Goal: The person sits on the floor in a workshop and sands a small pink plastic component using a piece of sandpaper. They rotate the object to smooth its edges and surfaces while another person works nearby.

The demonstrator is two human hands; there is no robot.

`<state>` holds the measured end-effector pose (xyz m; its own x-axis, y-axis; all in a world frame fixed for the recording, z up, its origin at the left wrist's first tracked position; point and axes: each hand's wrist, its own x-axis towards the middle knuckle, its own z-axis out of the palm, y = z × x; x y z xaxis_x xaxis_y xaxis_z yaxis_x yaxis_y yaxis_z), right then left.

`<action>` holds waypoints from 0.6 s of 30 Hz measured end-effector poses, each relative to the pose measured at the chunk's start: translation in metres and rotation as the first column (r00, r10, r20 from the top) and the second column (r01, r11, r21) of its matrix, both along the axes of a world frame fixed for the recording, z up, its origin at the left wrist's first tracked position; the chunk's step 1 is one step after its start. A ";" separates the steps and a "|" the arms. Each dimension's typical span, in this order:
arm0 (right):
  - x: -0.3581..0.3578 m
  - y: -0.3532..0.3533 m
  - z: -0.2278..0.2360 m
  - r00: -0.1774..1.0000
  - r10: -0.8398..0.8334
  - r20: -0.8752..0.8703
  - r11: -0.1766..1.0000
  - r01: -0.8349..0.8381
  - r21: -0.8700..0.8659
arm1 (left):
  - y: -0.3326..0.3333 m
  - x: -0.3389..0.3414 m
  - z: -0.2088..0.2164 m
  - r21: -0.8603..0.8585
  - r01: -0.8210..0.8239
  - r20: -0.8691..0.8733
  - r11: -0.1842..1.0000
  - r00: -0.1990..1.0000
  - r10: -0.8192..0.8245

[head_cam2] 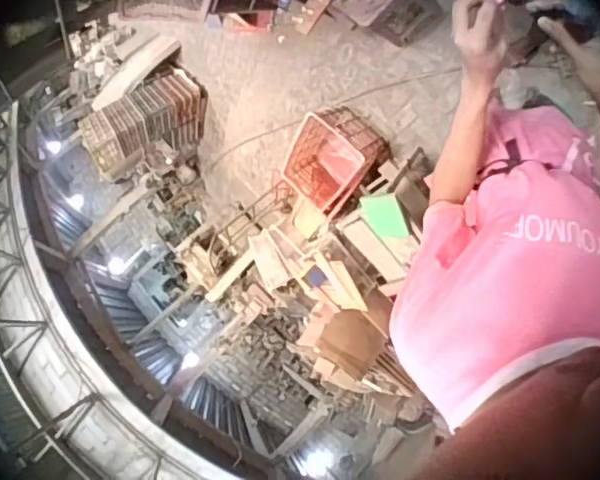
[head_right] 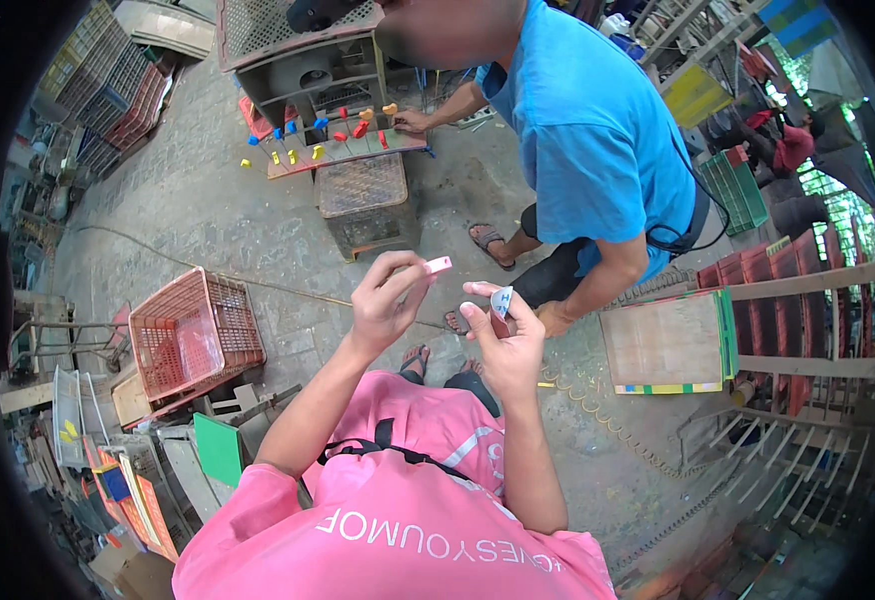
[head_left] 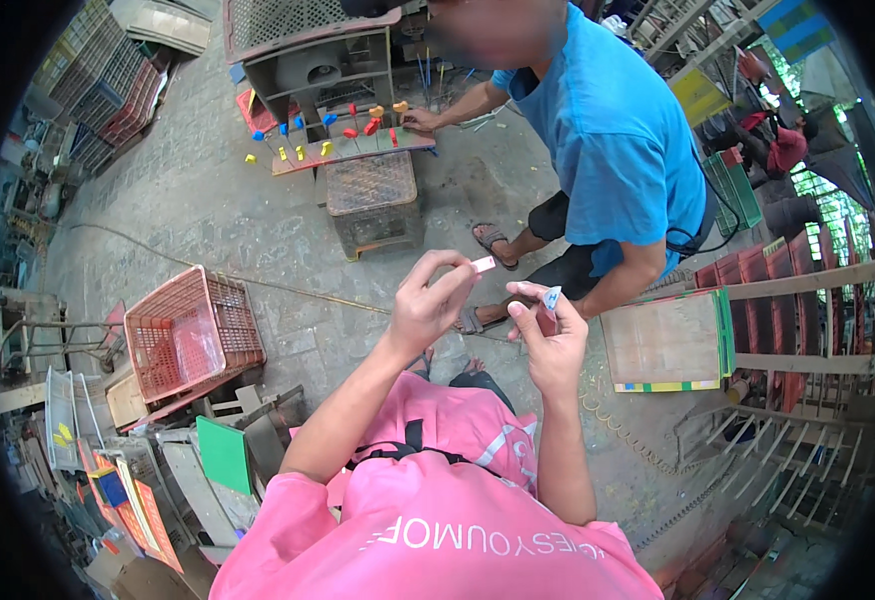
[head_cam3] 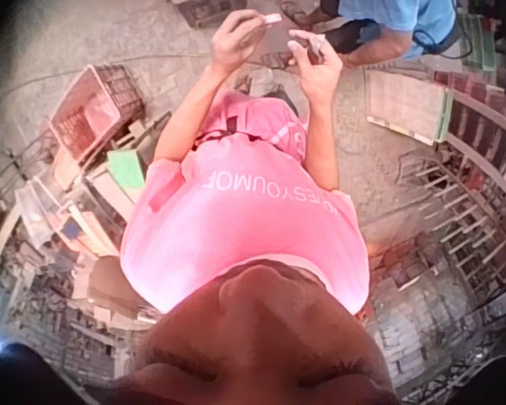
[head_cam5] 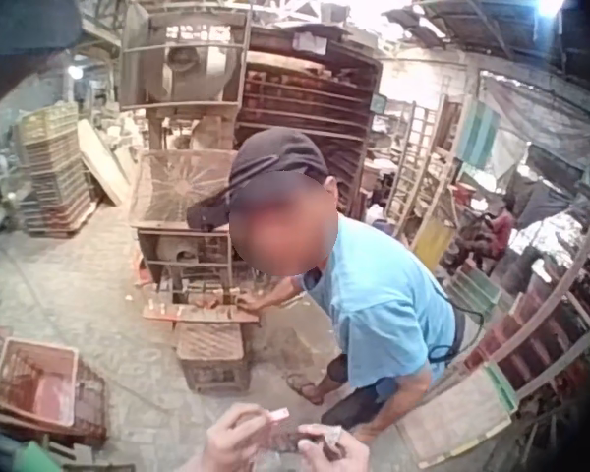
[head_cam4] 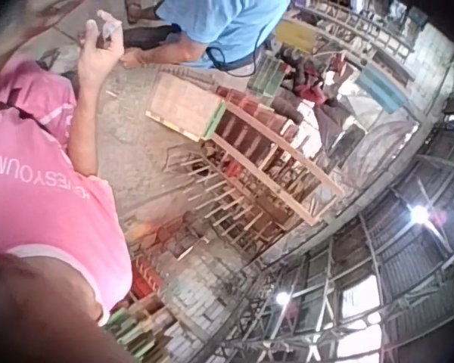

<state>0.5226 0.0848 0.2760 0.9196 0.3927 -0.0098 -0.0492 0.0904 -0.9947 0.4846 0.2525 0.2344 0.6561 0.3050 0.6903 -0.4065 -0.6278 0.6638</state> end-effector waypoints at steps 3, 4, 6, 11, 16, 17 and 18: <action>0.012 0.008 -0.004 0.997 0.046 -0.059 0.999 -0.047 -0.020 | 0.009 0.011 -0.012 0.012 -0.053 -0.019 0.999 0.998 0.053; 0.014 0.012 -0.005 0.995 0.060 -0.075 0.998 -0.062 -0.026 | 0.013 0.014 -0.015 0.018 -0.070 -0.029 0.997 0.997 0.070; 0.015 0.017 -0.005 0.991 0.077 -0.105 0.995 -0.082 -0.049 | 0.017 0.017 -0.021 0.010 -0.100 -0.038 0.995 0.994 0.101; 0.016 0.020 -0.018 0.992 0.066 -0.112 0.993 -0.076 -0.091 | 0.024 0.021 -0.027 -0.030 -0.147 -0.043 0.989 0.988 0.146; 0.017 0.018 -0.022 0.987 0.047 -0.156 0.990 -0.067 -0.125 | 0.028 0.019 -0.030 -0.024 -0.147 -0.060 0.989 0.988 0.146; 0.018 0.019 -0.022 0.986 0.043 -0.159 0.989 -0.064 -0.131 | 0.030 0.019 -0.030 -0.019 -0.143 -0.061 0.989 0.988 0.142; 0.019 0.021 -0.022 0.987 0.042 -0.154 0.989 -0.063 -0.132 | 0.031 0.019 -0.029 -0.016 -0.144 -0.063 0.990 0.988 0.142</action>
